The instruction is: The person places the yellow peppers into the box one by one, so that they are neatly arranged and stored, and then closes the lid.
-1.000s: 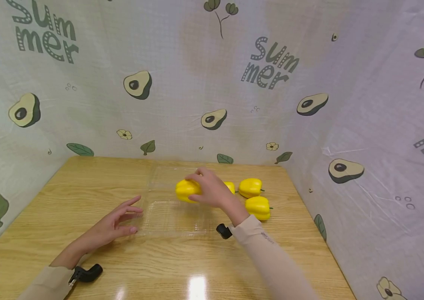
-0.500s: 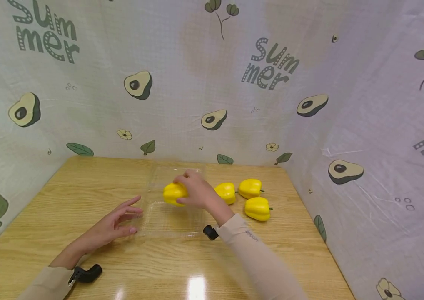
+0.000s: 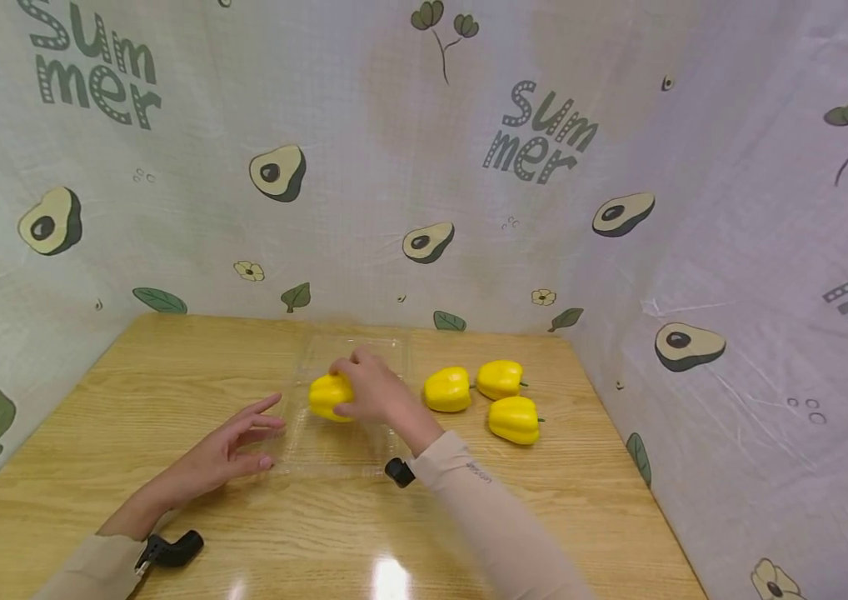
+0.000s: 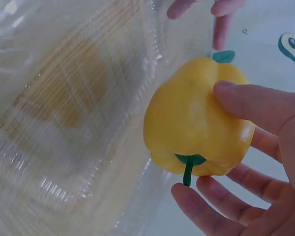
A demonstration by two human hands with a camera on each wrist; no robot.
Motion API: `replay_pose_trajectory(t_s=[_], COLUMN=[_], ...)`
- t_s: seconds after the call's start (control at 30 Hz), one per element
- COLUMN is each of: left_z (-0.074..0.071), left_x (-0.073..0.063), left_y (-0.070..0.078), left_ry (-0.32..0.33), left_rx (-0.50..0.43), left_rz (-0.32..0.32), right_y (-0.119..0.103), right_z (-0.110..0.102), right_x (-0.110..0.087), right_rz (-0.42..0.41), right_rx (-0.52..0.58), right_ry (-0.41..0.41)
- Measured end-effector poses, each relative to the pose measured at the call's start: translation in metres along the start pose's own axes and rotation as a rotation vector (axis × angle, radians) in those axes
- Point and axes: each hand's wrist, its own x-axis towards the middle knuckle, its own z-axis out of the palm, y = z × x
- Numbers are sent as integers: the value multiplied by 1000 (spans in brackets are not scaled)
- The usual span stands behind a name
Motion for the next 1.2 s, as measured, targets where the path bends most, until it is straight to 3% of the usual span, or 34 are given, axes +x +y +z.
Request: replay_pose_trajectory(t_s=[0.3, 0.67, 1.2], left_z=[-1, -1, -1], left_x=[0, 0, 0], left_y=[-1, -1, 0], left_ry=[-1, -4, -22], left_rx=[7, -30, -40], left_rz=[18, -12, 6], right_y=[-12, -23, -30], right_z=[9, 17, 27], right_x=[9, 21, 24], right_rz=[32, 70, 149], right_rx=[-7, -4, 37], right_ry=[-7, -46, -50])
